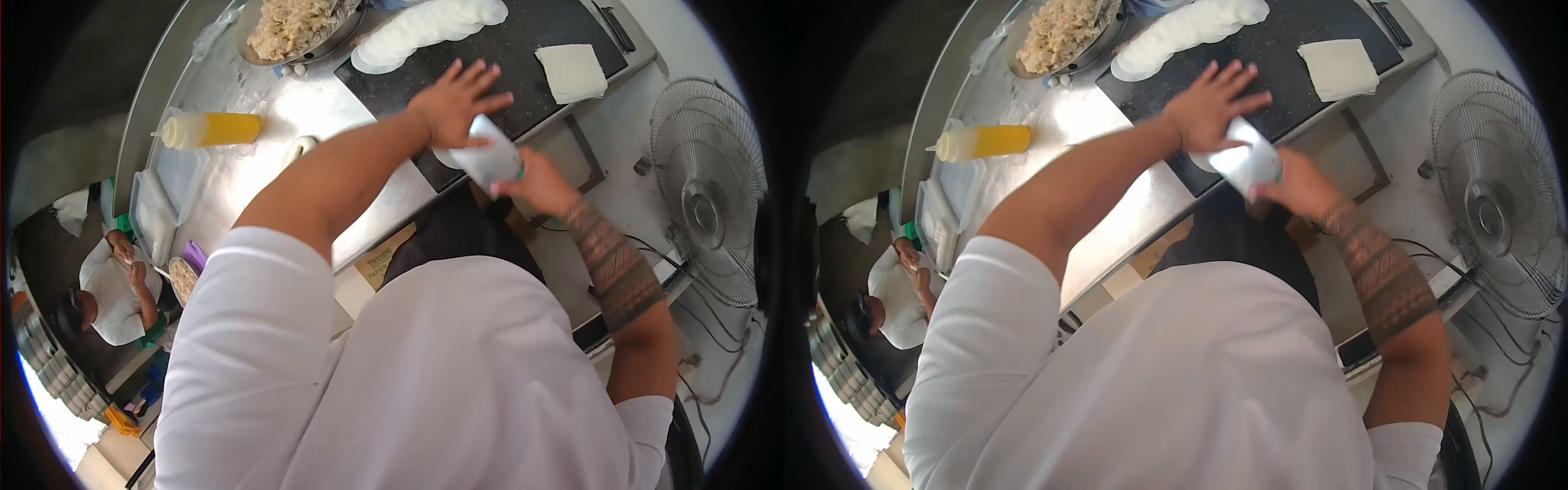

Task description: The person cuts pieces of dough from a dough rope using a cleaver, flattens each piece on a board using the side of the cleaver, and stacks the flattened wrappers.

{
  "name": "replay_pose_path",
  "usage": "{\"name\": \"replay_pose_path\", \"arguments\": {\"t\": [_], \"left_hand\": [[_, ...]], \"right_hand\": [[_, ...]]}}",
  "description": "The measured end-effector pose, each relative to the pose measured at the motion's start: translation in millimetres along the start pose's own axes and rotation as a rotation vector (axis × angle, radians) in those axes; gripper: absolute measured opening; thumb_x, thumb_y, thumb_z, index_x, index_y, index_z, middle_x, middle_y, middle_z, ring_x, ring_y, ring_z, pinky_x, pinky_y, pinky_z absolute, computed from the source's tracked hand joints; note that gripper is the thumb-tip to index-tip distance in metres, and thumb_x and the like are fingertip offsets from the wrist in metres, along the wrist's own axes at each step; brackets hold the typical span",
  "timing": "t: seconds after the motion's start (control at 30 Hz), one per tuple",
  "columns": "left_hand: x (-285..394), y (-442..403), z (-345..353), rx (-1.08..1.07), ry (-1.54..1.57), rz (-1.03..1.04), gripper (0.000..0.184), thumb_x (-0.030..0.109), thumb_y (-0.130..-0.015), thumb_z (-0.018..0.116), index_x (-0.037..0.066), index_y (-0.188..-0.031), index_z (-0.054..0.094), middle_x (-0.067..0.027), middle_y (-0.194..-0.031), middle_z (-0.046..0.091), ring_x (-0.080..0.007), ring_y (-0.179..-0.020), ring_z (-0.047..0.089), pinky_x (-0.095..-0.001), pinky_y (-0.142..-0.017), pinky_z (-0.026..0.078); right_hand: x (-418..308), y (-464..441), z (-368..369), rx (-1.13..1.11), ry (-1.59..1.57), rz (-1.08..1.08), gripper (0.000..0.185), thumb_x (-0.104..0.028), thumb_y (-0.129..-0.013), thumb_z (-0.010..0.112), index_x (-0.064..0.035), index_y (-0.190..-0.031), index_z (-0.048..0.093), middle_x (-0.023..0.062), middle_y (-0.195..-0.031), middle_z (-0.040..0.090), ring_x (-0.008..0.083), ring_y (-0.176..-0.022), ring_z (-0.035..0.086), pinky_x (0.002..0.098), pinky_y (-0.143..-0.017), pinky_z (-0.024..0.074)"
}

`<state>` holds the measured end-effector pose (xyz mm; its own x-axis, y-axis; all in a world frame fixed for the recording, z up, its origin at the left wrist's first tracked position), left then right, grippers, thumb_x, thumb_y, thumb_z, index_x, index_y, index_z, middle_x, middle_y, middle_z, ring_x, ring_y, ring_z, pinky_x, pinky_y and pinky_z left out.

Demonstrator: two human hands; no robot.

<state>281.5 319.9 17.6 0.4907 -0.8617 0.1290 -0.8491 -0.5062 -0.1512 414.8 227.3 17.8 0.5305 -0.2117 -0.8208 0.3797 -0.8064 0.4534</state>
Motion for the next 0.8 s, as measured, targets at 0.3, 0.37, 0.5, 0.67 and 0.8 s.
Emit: {"name": "replay_pose_path", "arguments": {"t": [0.3,0.37,0.5,0.67,0.8], "left_hand": [[6.7,-23.0,-9.8,-0.002,-0.042,-0.035,0.088,0.079,-0.093,0.055,0.036,-0.168,0.037,-0.0173,-0.177,0.024,-0.0436,-0.162,0.023,-0.0690,-0.128,0.016],[-17.9,-29.8,-11.2,0.039,-0.102,-0.048,0.090,0.080,-0.093,0.054,0.035,-0.168,0.035,-0.0173,-0.177,0.024,-0.0435,-0.162,0.023,-0.0687,-0.128,0.016],[-36.3,-40.3,-5.3,0.103,-0.121,0.067,0.092,0.078,-0.092,0.057,0.034,-0.170,0.032,-0.0169,-0.178,0.023,-0.0416,-0.163,0.022,-0.0658,-0.129,0.017],[51.0,8.9,-2.4,-0.086,0.173,0.234,0.090,0.070,-0.093,0.062,0.032,-0.169,0.033,-0.0161,-0.178,0.023,-0.0392,-0.164,0.020,-0.0648,-0.130,0.014],[45.2,-31.1,-1.0,-0.091,0.053,0.206,0.089,0.069,-0.091,0.063,0.032,-0.168,0.037,-0.0148,-0.178,0.024,-0.0396,-0.163,0.023,-0.0644,-0.130,0.015]], "right_hand": [[17.1,-1.7,-17.8,0.146,0.112,0.010,0.065,-0.033,-0.084,0.091,0.0024,-0.131,0.062,0.0250,-0.120,0.073,0.0396,-0.115,0.071,0.0435,-0.099,0.0545],[5.5,-30.3,-36.1,0.111,0.283,0.099,0.068,-0.034,-0.083,0.092,0.0026,-0.131,0.061,0.0253,-0.120,0.073,0.0398,-0.116,0.071,0.0441,-0.099,0.0547],[-25.3,-25.8,-36.2,0.128,0.324,0.190,0.072,-0.035,-0.082,0.093,0.0029,-0.133,0.060,0.0246,-0.119,0.073,0.0371,-0.115,0.071,0.0441,-0.098,0.0552],[20.3,41.6,30.4,0.123,-0.014,0.144,0.072,-0.036,-0.082,0.093,0.0016,-0.134,0.061,0.0224,-0.121,0.073,0.0344,-0.116,0.071,0.0429,-0.098,0.0550],[38.7,33.6,7.8,0.152,0.041,0.197,0.073,-0.037,-0.083,0.092,0.0011,-0.136,0.060,0.0219,-0.122,0.073,0.0345,-0.117,0.071,0.0424,-0.098,0.0549]]}}
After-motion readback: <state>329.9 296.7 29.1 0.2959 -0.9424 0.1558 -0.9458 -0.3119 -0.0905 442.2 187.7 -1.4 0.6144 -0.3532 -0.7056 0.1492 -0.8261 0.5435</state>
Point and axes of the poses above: each hand's wrist, its own y-axis away from the middle knuckle, its own z-axis out of the palm, x = y × z, the point moved 9 cm from there along -y, towards the middle knuckle
